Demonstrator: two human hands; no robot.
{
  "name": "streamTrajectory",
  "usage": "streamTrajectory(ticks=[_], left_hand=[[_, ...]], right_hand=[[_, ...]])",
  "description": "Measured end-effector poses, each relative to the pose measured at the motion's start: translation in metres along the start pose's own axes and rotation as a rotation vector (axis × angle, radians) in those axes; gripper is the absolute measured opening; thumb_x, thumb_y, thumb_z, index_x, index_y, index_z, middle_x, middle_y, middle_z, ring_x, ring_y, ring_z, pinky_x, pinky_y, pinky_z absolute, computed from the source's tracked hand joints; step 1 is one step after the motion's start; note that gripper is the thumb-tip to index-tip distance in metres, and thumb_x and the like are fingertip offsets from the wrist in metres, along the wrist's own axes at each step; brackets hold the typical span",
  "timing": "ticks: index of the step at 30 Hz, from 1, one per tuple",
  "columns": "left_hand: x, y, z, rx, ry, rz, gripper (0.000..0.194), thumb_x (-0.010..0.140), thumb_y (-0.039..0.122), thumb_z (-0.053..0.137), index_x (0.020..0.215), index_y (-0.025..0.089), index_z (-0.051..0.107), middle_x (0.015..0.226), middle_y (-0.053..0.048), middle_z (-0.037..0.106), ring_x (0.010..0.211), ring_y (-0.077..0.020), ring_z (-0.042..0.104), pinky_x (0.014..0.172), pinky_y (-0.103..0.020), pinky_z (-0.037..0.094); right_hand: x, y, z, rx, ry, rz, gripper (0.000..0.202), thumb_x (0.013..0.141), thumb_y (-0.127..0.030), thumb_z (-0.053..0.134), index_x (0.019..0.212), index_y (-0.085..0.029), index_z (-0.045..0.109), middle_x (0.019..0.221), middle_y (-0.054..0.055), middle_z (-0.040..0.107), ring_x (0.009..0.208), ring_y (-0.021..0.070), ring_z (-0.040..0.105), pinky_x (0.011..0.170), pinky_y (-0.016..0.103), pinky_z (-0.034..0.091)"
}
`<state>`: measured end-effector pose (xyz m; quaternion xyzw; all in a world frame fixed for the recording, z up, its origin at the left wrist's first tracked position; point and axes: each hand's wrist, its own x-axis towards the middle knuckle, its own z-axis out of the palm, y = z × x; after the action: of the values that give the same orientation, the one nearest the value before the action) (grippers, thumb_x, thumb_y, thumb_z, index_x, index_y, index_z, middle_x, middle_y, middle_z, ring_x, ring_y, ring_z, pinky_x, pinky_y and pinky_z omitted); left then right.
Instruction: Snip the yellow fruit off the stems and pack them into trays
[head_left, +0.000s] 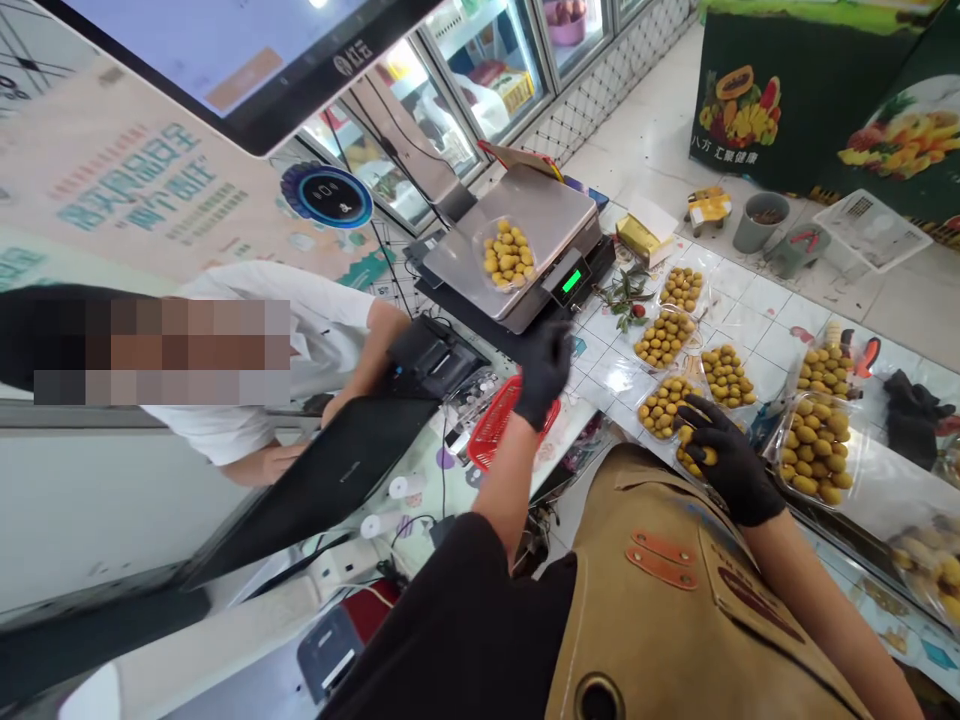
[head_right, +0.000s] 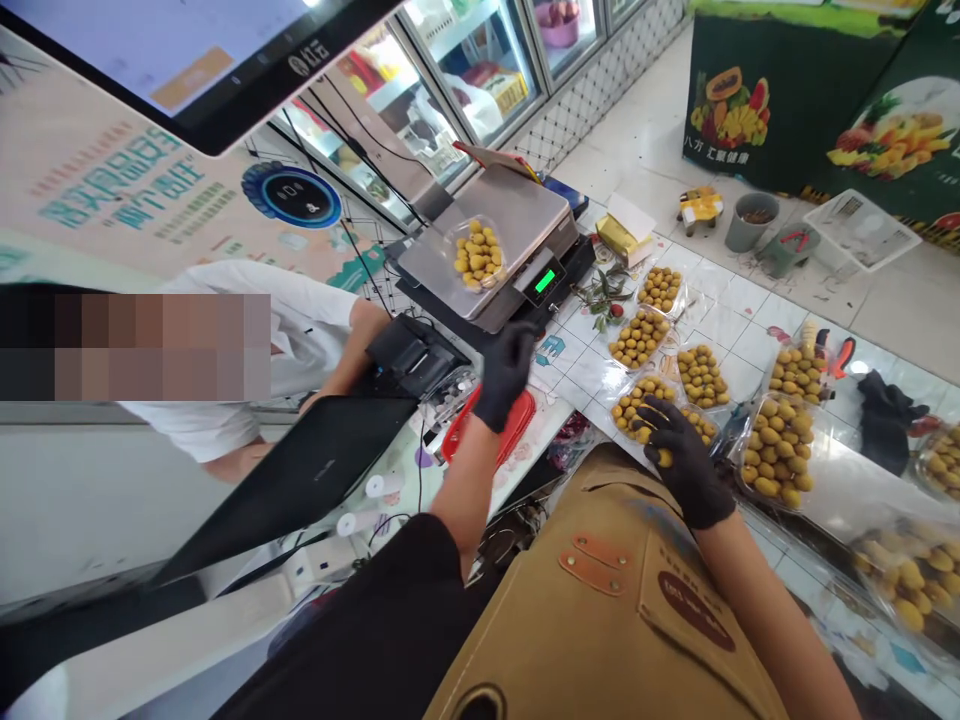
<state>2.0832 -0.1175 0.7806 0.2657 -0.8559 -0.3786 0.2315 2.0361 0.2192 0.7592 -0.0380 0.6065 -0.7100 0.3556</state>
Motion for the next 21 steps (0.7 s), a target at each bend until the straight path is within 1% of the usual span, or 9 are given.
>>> streamTrajectory(ticks=[2,4,6,8,12,16,18,19,21], left_hand=[[-0.057,0.017,0.028,-0.211,-0.278,0.088,0.036,0.110,0.049,0.062,0.123,0.020,0.077,0.113,-0.011,0.080,0.099,-0.0231,0.075,0.093,-0.036,0.062],[-0.097,0.030,0.047,-0.320,-0.481,0.155,0.040,0.107,0.053,0.067,0.128,0.021,0.078,0.116,-0.010,0.078,0.095,-0.0211,0.073,0.084,-0.033,0.061],[-0.117,0.036,0.056,-0.349,-0.577,0.180,0.043,0.106,0.057,0.070,0.128,0.021,0.079,0.116,-0.010,0.077,0.096,-0.0213,0.072,0.083,-0.033,0.060],[-0.121,0.037,0.057,-0.336,-0.593,0.163,0.047,0.105,0.061,0.070,0.126,0.020,0.080,0.113,-0.010,0.077,0.095,-0.0218,0.071,0.086,-0.036,0.060],[-0.119,0.032,0.054,-0.307,-0.618,0.162,0.051,0.104,0.067,0.070,0.122,0.021,0.080,0.108,-0.011,0.077,0.094,-0.0254,0.071,0.091,-0.044,0.063],[-0.113,0.027,0.055,-0.284,-0.599,0.186,0.038,0.107,0.061,0.067,0.117,0.026,0.080,0.112,-0.014,0.077,0.097,-0.0300,0.071,0.092,-0.050,0.063],[-0.087,0.021,0.046,-0.237,-0.459,0.143,0.037,0.107,0.058,0.065,0.121,0.026,0.078,0.115,-0.014,0.077,0.097,-0.0292,0.071,0.092,-0.048,0.063],[-0.064,0.017,0.038,-0.195,-0.350,0.114,0.039,0.107,0.058,0.065,0.122,0.024,0.076,0.116,-0.014,0.077,0.098,-0.0284,0.071,0.093,-0.047,0.063],[-0.002,0.005,0.011,-0.080,-0.077,0.083,0.041,0.107,0.057,0.065,0.125,0.021,0.074,0.123,-0.014,0.077,0.107,-0.0274,0.071,0.104,-0.045,0.061]], right_hand=[[0.012,0.010,0.011,0.054,-0.010,0.095,0.057,0.072,-0.037,0.087,0.127,-0.030,0.074,0.148,0.013,0.073,0.123,0.0321,0.077,0.065,0.031,0.060],[0.020,0.018,0.021,0.074,-0.031,0.145,0.060,0.074,-0.046,0.086,0.130,-0.029,0.072,0.138,0.014,0.076,0.113,0.0322,0.079,0.062,0.033,0.060],[0.023,0.022,0.029,0.073,-0.055,0.154,0.063,0.076,-0.051,0.085,0.133,-0.028,0.071,0.132,0.014,0.078,0.109,0.0326,0.079,0.068,0.038,0.064],[0.025,0.023,0.034,0.080,-0.057,0.154,0.063,0.076,-0.052,0.085,0.133,-0.028,0.071,0.130,0.013,0.078,0.108,0.0328,0.080,0.073,0.042,0.066],[0.025,0.017,0.040,0.087,-0.033,0.154,0.061,0.077,-0.052,0.088,0.131,-0.028,0.073,0.131,0.012,0.078,0.109,0.0307,0.079,0.074,0.040,0.066],[0.026,0.011,0.041,0.117,-0.020,0.192,0.064,0.078,-0.051,0.093,0.133,-0.026,0.073,0.129,0.010,0.079,0.105,0.0259,0.079,0.067,0.028,0.059],[0.027,0.014,0.036,0.136,-0.018,0.205,0.062,0.077,-0.046,0.093,0.132,-0.024,0.074,0.130,0.010,0.078,0.106,0.0241,0.079,0.063,0.023,0.055],[0.028,0.018,0.033,0.141,-0.023,0.196,0.059,0.076,-0.041,0.093,0.130,-0.024,0.075,0.132,0.010,0.078,0.108,0.0233,0.080,0.064,0.021,0.054],[0.030,0.029,0.023,0.161,-0.059,0.164,0.058,0.071,-0.028,0.092,0.126,-0.026,0.077,0.136,0.008,0.077,0.112,0.0219,0.079,0.068,0.020,0.057]])
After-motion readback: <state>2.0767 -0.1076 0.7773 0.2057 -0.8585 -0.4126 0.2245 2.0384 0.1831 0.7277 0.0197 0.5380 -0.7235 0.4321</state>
